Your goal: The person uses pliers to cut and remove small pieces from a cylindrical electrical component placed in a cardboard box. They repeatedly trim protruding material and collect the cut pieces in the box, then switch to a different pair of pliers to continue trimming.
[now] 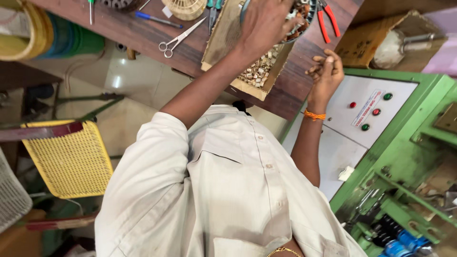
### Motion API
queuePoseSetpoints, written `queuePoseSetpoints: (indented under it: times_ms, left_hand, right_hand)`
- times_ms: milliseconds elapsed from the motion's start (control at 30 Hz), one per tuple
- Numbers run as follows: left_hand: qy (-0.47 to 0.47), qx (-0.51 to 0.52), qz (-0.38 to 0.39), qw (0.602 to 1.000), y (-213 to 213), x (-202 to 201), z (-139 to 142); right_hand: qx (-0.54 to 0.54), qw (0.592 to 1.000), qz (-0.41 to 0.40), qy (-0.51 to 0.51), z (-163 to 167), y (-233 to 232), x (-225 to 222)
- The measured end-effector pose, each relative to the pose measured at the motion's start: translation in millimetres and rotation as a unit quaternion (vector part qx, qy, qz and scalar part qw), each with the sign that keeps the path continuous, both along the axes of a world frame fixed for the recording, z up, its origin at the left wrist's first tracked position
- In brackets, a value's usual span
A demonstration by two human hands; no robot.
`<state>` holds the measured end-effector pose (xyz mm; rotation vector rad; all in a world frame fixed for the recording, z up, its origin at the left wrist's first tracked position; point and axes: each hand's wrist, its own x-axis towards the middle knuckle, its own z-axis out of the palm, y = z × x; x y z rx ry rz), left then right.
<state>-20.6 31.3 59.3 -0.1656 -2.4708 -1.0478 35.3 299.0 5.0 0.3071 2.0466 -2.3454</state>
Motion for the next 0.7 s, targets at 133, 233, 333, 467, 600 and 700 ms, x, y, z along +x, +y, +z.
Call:
queuePoseSetpoints:
  times_ms: [133,233,333,467,600,700]
  left_hand:
    - [0.076,0.001,-0.034,0.996,5,-7,-15]
    - [0.048,0.109,0.038,0.992,5,-18,-24]
    - [-0.093,0.373,0.020,0.923,7,-26,-29]
    - [-0.089,0.518,-0.028,0.851,18,-23,-30]
    - [-0.134,0.597,-0.049,0.790,38,-8,-23]
    - [-0.117,0.647,-0.092,0.748,45,6,-13]
  right_hand:
    - [-0.122,0.992,-0.004,-0.008,15,4,2]
    - [-0.189,0.982,0.023,0.014,25,-20,-6]
    - [-0.250,0.965,0.079,0.020,34,-53,-15]
    - [-0.362,0.917,0.167,0.034,42,-84,-31]
    - [-0.316,0.938,0.141,0.024,56,-82,-47]
    - [-0.246,0.955,0.162,0.035,72,-65,-57]
